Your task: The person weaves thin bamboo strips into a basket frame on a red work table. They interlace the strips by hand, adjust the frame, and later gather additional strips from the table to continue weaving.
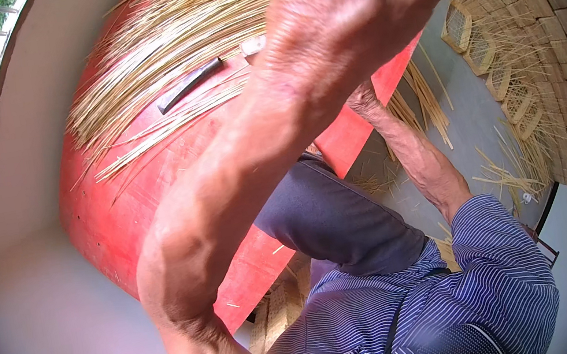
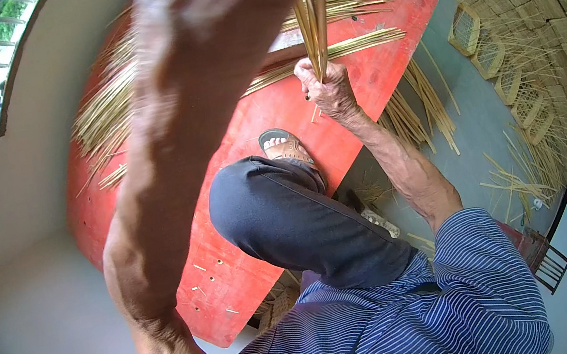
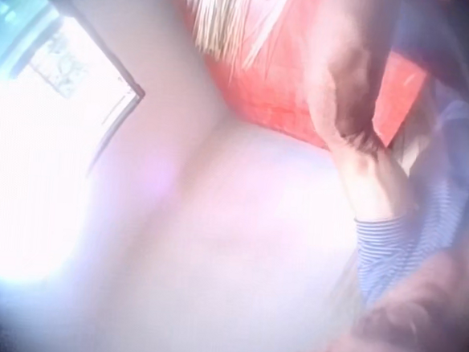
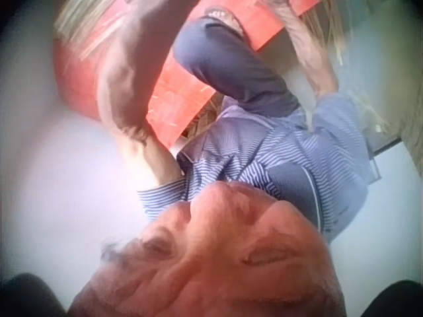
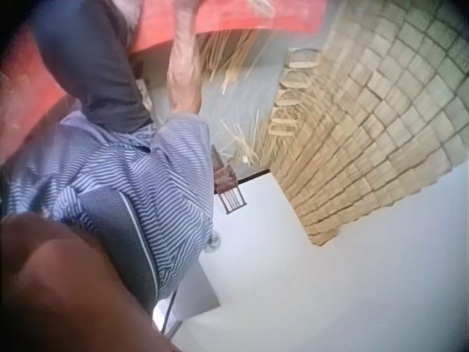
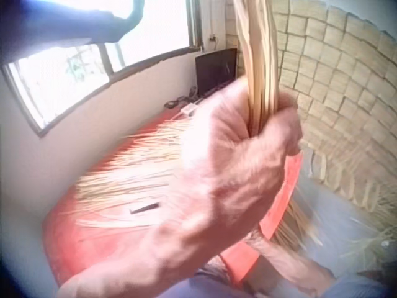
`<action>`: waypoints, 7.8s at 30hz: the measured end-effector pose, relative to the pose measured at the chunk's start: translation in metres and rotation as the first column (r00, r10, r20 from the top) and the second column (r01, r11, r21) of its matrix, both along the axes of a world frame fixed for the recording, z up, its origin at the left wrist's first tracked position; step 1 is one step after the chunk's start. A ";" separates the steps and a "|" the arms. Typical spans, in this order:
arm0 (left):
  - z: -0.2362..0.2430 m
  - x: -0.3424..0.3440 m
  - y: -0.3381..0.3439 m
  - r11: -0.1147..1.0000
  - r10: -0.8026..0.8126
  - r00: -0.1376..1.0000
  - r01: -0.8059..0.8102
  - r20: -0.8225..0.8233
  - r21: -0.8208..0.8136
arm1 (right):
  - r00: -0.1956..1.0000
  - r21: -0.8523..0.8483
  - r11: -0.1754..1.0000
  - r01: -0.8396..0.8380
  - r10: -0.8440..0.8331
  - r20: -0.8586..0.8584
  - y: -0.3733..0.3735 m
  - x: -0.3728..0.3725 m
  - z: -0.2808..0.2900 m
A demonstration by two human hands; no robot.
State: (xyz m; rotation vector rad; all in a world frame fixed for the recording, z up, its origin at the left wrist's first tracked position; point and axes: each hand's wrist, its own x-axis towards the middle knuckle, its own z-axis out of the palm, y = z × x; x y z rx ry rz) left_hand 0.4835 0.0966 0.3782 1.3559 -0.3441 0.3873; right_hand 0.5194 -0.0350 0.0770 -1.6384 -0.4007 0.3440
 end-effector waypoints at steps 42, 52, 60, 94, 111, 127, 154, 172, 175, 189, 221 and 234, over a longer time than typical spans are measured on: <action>-0.564 -0.338 -0.040 -0.480 0.086 0.374 -0.797 -0.923 -0.367 | -0.117 -0.987 0.158 -0.032 0.980 0.161 0.050 -0.018 -0.112; -0.550 -0.330 -0.029 -0.381 0.094 0.553 -0.749 -0.828 -0.543 | -0.120 -0.984 0.179 -0.017 0.976 0.179 0.054 -0.013 -0.123; -0.542 -0.335 -0.020 -0.203 0.080 0.682 -0.702 -0.727 -0.682 | -0.074 -0.979 0.201 -0.029 0.976 0.203 0.053 -0.012 -0.137; -0.569 -0.370 0.033 -0.162 0.254 0.403 -0.878 -0.879 -0.450 | 0.165 -0.936 0.313 -0.161 0.944 0.287 0.076 -0.029 -0.200; -0.570 -0.397 -0.025 -0.105 0.238 0.419 -0.886 -0.876 -0.452 | 0.494 -0.793 0.608 -0.024 0.697 0.519 -0.010 -0.031 -0.221; -0.570 -0.382 -0.033 -0.181 0.218 0.400 -0.880 -0.890 -0.440 | 0.452 -0.902 0.428 -0.058 0.817 0.359 -0.009 -0.021 -0.221; -0.575 -0.396 -0.030 -0.096 0.218 0.320 -0.933 -0.922 -0.346 | 0.928 -0.531 0.775 -0.342 0.190 -0.320 -0.027 0.120 -0.197; -0.575 -0.393 -0.032 -0.149 0.210 0.295 -0.933 -0.932 -0.329 | 0.876 -0.717 0.609 -0.340 0.483 -0.005 -0.027 0.136 -0.212; -0.573 -0.392 -0.032 -0.149 0.217 0.310 -0.927 -0.926 -0.345 | 0.865 -0.684 0.620 -0.384 0.500 -0.033 -0.026 0.139 -0.216; -0.564 -0.375 -0.036 -0.235 0.235 0.255 -0.922 -0.938 -0.309 | 0.275 -0.744 0.667 0.044 0.708 0.651 -0.032 0.122 -0.227; -0.564 -0.374 -0.050 -0.284 0.259 0.148 -0.933 -0.955 -0.221 | 0.252 -0.626 0.342 -0.701 0.940 0.231 0.112 -0.114 -0.169; -0.563 -0.368 -0.058 -0.272 0.380 0.140 -0.928 -0.914 -0.256 | -0.206 -0.614 -0.416 -0.671 0.900 -0.384 0.163 -0.187 -0.199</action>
